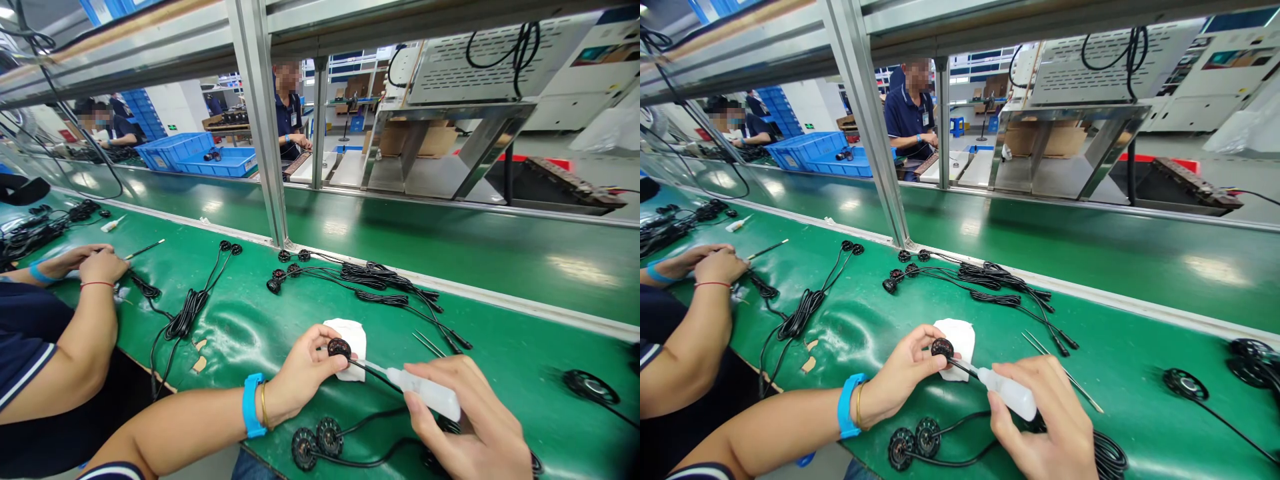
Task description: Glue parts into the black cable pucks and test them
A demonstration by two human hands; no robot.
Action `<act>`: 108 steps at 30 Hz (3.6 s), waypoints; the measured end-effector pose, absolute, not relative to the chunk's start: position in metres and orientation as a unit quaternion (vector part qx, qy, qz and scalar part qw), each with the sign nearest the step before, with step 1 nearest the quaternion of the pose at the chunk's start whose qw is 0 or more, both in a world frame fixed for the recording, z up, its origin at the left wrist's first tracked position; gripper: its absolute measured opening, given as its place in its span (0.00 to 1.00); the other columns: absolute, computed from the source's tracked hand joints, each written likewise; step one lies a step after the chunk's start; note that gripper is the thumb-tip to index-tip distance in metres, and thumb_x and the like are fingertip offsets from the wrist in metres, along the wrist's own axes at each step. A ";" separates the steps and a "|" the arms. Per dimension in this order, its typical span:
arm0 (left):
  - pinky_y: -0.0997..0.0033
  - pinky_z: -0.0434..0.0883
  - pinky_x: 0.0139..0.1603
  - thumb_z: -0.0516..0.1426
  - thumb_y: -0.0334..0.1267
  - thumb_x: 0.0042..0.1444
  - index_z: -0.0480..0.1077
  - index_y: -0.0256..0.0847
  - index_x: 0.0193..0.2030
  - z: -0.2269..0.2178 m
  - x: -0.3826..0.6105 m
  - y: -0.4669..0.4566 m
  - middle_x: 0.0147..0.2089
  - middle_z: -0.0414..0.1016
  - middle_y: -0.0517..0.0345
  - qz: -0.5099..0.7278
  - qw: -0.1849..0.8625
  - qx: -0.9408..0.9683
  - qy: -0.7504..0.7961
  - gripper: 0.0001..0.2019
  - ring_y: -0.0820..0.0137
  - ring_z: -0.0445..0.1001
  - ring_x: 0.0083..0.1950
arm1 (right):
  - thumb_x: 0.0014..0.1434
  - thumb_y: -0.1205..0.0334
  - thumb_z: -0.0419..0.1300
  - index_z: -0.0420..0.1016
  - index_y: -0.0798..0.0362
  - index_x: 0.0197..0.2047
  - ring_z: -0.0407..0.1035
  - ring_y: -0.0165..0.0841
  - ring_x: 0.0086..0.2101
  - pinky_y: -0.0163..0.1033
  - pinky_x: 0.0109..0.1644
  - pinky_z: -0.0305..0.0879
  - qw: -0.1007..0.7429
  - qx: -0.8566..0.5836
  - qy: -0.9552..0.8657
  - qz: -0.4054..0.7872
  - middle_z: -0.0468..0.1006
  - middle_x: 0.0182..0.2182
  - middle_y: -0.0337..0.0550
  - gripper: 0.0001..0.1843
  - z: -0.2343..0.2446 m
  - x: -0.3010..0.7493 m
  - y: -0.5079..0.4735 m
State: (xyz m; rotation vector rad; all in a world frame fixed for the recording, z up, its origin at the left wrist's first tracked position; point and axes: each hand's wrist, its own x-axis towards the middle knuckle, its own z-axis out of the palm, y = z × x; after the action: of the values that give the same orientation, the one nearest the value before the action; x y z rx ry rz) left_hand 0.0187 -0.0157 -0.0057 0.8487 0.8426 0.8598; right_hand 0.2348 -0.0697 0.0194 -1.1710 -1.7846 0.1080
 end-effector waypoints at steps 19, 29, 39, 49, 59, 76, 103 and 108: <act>0.71 0.73 0.40 0.72 0.42 0.45 0.67 0.37 0.42 -0.003 0.017 -0.019 0.39 0.75 0.55 0.297 0.792 0.405 0.348 0.23 0.67 0.80 0.38 | 0.63 0.42 0.58 0.80 0.49 0.45 0.76 0.40 0.37 0.45 0.41 0.74 0.318 -0.649 -0.674 0.153 0.81 0.40 0.45 0.20 -0.049 0.256 -0.037; 0.69 0.73 0.42 0.72 0.43 0.45 0.67 0.38 0.41 -0.010 0.019 -0.019 0.41 0.77 0.52 0.332 0.784 0.386 0.355 0.23 0.66 0.80 0.41 | 0.66 0.55 0.60 0.74 0.48 0.45 0.74 0.37 0.43 0.41 0.46 0.71 0.404 -0.511 -0.754 0.085 0.78 0.42 0.44 0.08 -0.014 0.232 -0.055; 0.68 0.73 0.49 0.71 0.42 0.48 0.71 0.37 0.49 -0.006 0.018 -0.019 0.47 0.80 0.47 0.339 0.785 0.394 0.335 0.24 0.67 0.78 0.45 | 0.63 0.70 0.60 0.71 0.51 0.41 0.70 0.31 0.32 0.37 0.36 0.68 0.456 -0.453 -0.761 0.094 0.74 0.31 0.40 0.05 -0.009 0.202 -0.066; 0.68 0.73 0.47 0.68 0.36 0.49 0.75 0.35 0.46 -0.007 0.016 -0.019 0.43 0.81 0.47 0.340 0.760 0.419 0.363 0.17 0.66 0.78 0.42 | 0.62 0.73 0.60 0.69 0.52 0.38 0.68 0.31 0.30 0.36 0.33 0.66 0.467 -0.442 -0.762 0.077 0.71 0.29 0.40 0.06 -0.003 0.195 -0.068; 0.68 0.72 0.47 0.56 0.23 0.47 0.74 0.37 0.40 0.010 0.017 -0.024 0.40 0.78 0.53 0.355 0.670 0.539 0.368 0.14 0.65 0.76 0.42 | 0.61 0.73 0.61 0.68 0.52 0.38 0.69 0.31 0.31 0.36 0.34 0.67 0.489 -0.447 -0.743 0.092 0.71 0.29 0.40 0.08 -0.012 0.189 -0.075; 0.67 0.74 0.55 0.64 0.30 0.54 0.71 0.39 0.53 0.001 0.011 -0.028 0.49 0.81 0.50 0.411 0.612 0.597 0.318 0.19 0.64 0.80 0.51 | 0.64 0.59 0.61 0.67 0.51 0.31 0.68 0.29 0.28 0.30 0.34 0.66 0.527 -0.519 -0.610 0.284 0.70 0.27 0.36 0.11 -0.019 0.181 -0.079; 0.79 0.56 0.24 0.62 0.30 0.46 0.74 0.32 0.51 -0.017 0.023 -0.024 0.26 0.63 0.65 0.252 0.660 0.559 0.434 0.22 0.79 0.59 0.24 | 0.63 0.54 0.61 0.71 0.49 0.42 0.76 0.32 0.29 0.34 0.34 0.76 0.572 -0.566 -0.542 0.241 0.78 0.35 0.43 0.09 0.006 0.242 -0.069; 0.79 0.55 0.25 0.60 0.27 0.44 0.76 0.31 0.45 -0.007 0.025 -0.023 0.27 0.64 0.64 0.245 0.686 0.557 0.398 0.18 0.80 0.58 0.26 | 0.69 0.66 0.52 0.67 0.48 0.46 0.75 0.33 0.41 0.36 0.44 0.75 0.534 -0.432 -0.666 0.291 0.76 0.42 0.46 0.06 -0.006 0.214 -0.076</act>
State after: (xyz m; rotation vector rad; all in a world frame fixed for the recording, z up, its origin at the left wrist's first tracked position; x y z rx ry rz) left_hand 0.0247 -0.0231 -0.0070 1.2480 0.8917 0.5491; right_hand 0.2138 -0.0762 -0.0064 -1.0291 -1.5877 0.6945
